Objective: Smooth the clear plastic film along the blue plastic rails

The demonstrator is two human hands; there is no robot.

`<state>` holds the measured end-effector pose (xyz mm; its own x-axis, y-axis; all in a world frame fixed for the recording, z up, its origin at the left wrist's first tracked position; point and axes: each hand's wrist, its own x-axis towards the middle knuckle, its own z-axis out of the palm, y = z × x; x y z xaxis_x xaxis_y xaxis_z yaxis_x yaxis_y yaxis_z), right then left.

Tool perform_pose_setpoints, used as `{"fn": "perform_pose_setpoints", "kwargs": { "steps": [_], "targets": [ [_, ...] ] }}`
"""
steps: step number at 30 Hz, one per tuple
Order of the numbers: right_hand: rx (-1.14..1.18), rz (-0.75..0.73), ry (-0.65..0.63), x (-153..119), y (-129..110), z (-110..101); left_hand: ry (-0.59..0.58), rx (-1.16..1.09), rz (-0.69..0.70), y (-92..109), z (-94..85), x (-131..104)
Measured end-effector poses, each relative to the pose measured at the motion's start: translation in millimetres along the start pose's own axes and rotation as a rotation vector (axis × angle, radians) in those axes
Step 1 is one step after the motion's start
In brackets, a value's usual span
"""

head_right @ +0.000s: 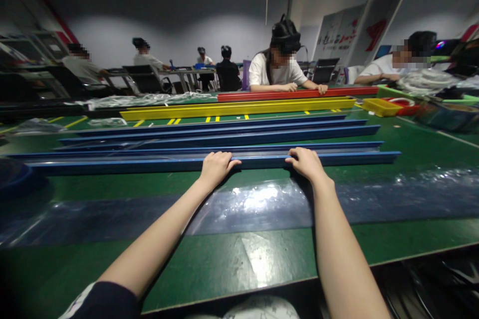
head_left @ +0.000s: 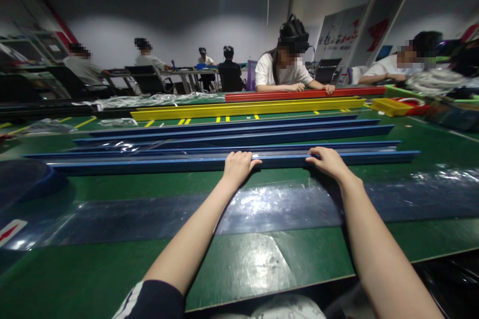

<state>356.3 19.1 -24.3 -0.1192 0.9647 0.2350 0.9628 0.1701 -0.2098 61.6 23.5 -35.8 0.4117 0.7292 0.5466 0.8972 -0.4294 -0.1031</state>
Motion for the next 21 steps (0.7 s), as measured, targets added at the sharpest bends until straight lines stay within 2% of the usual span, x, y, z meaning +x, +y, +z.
{"fn": "perform_pose_setpoints", "kwargs": {
  "steps": [21],
  "targets": [
    [-0.026,0.008,-0.017,-0.8,-2.3,-2.1,0.030,0.020,0.024,-0.9,3.7,-3.4]
  ]
}}
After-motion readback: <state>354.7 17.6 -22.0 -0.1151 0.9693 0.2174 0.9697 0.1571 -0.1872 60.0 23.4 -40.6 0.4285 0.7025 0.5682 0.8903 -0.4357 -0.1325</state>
